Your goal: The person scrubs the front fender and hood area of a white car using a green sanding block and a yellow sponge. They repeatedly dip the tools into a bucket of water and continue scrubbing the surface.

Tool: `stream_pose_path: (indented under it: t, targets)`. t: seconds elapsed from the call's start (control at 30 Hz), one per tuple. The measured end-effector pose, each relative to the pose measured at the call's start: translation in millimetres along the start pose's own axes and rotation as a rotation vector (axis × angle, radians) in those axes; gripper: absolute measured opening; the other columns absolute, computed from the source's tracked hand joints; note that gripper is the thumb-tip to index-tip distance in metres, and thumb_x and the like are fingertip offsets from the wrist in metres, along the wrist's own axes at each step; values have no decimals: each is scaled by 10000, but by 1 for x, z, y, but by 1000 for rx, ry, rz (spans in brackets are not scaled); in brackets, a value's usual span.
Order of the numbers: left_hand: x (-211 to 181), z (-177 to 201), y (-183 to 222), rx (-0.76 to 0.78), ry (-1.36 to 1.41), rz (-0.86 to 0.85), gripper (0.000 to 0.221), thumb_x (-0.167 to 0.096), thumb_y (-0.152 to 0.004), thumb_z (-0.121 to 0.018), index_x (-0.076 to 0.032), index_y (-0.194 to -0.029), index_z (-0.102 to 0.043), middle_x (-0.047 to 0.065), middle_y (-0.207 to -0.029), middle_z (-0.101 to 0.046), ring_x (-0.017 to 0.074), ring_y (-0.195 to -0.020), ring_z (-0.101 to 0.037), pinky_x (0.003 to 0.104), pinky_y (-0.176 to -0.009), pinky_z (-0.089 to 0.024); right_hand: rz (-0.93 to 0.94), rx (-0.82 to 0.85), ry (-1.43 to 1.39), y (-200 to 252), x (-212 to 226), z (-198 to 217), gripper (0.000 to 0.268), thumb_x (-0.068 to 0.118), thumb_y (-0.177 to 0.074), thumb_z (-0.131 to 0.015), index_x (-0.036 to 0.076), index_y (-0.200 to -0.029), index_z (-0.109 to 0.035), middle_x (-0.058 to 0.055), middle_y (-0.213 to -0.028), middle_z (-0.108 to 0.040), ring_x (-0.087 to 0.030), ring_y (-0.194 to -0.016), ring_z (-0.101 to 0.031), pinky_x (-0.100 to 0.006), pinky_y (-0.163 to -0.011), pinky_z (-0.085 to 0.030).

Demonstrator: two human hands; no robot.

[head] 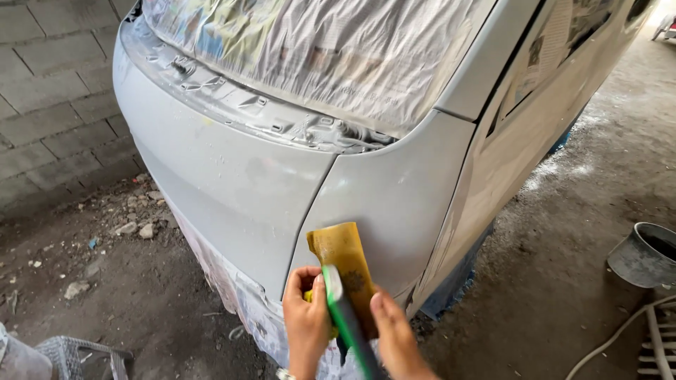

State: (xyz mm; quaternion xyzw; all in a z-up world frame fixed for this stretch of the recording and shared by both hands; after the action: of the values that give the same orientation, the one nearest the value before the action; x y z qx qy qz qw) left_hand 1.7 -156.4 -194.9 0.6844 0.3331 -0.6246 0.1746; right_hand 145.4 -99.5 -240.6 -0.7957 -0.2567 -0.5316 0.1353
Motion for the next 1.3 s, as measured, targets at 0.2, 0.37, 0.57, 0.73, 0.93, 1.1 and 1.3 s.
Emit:
stream_pose_path:
  t: [0.2, 0.37, 0.57, 0.73, 0.93, 1.1, 1.3]
  targets:
    - [47, 4, 44, -425, -69, 6, 150, -106, -955, -611, -5, -1051, -666, 52, -942, -687, 126, -829, -625, 292, -752, -531, -124, -246, 97, 13, -143, 24, 562, 429, -1050, -311, 72, -1420, -536, -32, -1346, -644, -138, -1260, -585, -284, -1088, -402]
    - [54, 34, 48, -425, 116, -20, 289, -234, -1025, -568, 21, -1015, -704, 95, -947, -699, 161, -872, -651, 313, -806, -532, -2, -11, 54, 12, -81, -35, 528, 381, -1061, -375, 12, -1370, -591, -90, -1223, -689, -158, -1124, -627, -291, -989, -465]
    - [-10, 39, 58, -99, -98, -468, 674, -580, -973, -530, -16, -1314, -667, 123, -1235, -646, 239, -1180, -608, 375, -1060, -442, 61, 64, -5, 11, -47, -54, 510, 357, -1086, -377, -13, -1347, -610, -80, -1090, -673, -144, -991, -630, -302, -870, -512]
    - [-34, 47, 51, 46, -279, -328, 819, -475, -818, -787, -11, -1459, -577, 143, -1306, -653, 287, -1234, -606, 415, -1103, -434, 40, 56, -92, 4, -51, -45, 479, 321, -1075, -424, -32, -1337, -614, -73, -1106, -683, -136, -986, -627, -312, -879, -513]
    - [-56, 45, 33, 191, -44, -169, 771, -229, -669, -940, 13, -1323, -610, 142, -1180, -627, 205, -1071, -676, 344, -935, -575, 148, 18, 14, -1, -25, -41, 458, 285, -1051, -455, -14, -1366, -603, -74, -1151, -716, -142, -1019, -657, -302, -921, -520]
    - [-68, 55, 17, -113, -49, -27, 770, -140, -687, -913, -29, -1343, -526, 102, -892, -732, 96, -727, -678, 231, -590, -576, 390, 74, 594, 16, 20, -52, 419, 231, -1056, -473, 56, -1405, -624, -81, -1127, -697, -161, -1019, -672, -294, -897, -527]
    - [-65, 38, 7, -54, 131, -106, 790, -91, -729, -887, -14, -1349, -403, 84, -1131, -647, 104, -762, -604, 259, -615, -556, 587, 125, 775, 22, 24, -50, 411, 102, -974, -609, 89, -1383, -651, -98, -1168, -695, -226, -1004, -684, -345, -859, -547]
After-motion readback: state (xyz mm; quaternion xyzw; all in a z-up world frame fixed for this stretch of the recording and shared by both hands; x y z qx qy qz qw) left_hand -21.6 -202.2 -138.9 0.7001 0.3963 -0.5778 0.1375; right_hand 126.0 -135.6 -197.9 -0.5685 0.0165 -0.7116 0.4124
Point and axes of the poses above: each hand's wrist, its own y-axis away from the middle knuckle, its own z-axis out of the back of the hand, x = y × z, the point moved 3 cm from there along -y, towards the middle knuckle
